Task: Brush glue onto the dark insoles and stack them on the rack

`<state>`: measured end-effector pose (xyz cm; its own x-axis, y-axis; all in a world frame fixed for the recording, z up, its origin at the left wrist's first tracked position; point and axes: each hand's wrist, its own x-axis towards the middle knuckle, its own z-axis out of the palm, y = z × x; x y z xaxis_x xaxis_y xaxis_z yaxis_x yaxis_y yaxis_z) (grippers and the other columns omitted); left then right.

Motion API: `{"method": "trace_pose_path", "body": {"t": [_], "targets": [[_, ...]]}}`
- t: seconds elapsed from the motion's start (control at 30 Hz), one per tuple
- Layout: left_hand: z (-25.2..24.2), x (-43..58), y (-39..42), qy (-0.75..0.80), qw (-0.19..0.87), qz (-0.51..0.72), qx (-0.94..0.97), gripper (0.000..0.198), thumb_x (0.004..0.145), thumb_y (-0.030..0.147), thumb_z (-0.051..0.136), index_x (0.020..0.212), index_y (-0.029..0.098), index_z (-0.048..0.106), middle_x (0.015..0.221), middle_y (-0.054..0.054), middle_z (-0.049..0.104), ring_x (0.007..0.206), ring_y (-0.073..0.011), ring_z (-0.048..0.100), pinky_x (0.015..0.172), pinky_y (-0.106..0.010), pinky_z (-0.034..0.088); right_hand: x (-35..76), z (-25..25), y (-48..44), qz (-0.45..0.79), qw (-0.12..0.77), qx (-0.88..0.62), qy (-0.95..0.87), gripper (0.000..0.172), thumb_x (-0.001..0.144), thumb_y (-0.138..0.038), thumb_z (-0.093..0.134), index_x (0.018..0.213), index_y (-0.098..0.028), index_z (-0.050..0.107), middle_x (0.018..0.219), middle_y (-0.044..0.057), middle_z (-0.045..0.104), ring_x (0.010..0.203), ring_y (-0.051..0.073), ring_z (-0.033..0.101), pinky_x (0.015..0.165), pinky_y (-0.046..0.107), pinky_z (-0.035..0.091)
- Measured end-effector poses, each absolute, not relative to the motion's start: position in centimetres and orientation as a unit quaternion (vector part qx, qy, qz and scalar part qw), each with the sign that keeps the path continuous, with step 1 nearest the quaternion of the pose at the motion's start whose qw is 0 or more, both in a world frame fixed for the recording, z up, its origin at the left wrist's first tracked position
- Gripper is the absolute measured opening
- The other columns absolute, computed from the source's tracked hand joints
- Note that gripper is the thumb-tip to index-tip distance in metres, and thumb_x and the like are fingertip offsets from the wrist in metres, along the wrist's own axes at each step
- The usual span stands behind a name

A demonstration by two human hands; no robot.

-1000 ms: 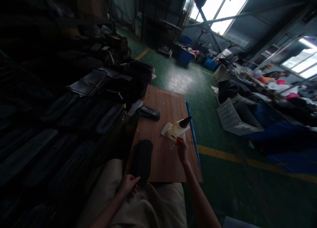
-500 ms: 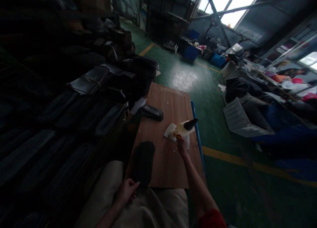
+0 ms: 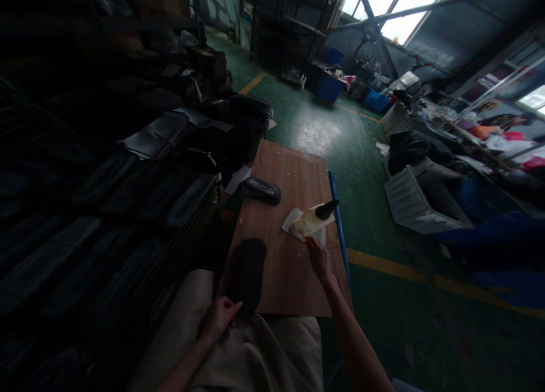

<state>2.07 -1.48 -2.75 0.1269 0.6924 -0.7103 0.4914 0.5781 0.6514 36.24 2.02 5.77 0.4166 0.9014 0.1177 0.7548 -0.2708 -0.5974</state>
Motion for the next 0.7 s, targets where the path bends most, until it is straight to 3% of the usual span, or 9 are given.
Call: {"method": "trace_pose_path", "body": {"t": [0.17,0.33,0.53,0.7], "targets": [[-2.3,2.2,-1.3,0.660,0.618,0.095,0.417,0.035,0.070,0.047,0.066,0.061,0.019,0.047,0.043,0.005,0.051,0.036,-0.0136,0.053,0.035,-0.021,0.034,35.6,5.6,2.2,0.155,0.495,-0.756,-0.400,0.033,0.080,-0.036,0.054,0.106,-0.018,0.065,0.090,0.006,0.072,0.071,0.018,0.067,0.061,0.027,0.050],[-1.9,2.3,-1.2,0.665,0.623,0.096,0.401,0.025,0.079,0.032,0.060,0.063,0.019,0.045,0.042,0.006,0.050,0.034,-0.0121,0.052,0.033,-0.019,0.033,35.2,3.5,4.8,0.236,0.684,-0.672,-0.157,0.045,0.068,-0.043,0.068,0.104,-0.016,0.061,0.080,0.002,0.070,0.061,0.015,0.067,0.060,0.028,0.056],[-0.7,2.3,-0.8,0.665,0.622,0.087,0.404,0.024,0.081,0.028,0.061,0.063,0.019,0.047,0.043,0.006,0.051,0.036,-0.0123,0.055,0.035,-0.018,0.036,35.0,1.1,3.1,0.236,0.720,-0.653,-0.026,0.042,0.063,-0.045,0.071,0.092,-0.018,0.056,0.069,-0.002,0.067,0.057,0.014,0.067,0.054,0.025,0.058],[0.1,2.2,-0.7,0.667,0.617,0.080,0.409,0.022,0.085,0.023,0.055,0.065,0.018,0.047,0.044,0.006,0.051,0.037,-0.0111,0.054,0.035,-0.018,0.037,33.5,1.7,-1.7,0.241,0.722,-0.648,0.007,0.047,0.060,-0.044,0.075,0.095,-0.018,0.057,0.072,-0.002,0.069,0.059,0.014,0.069,0.055,0.024,0.059]]}}
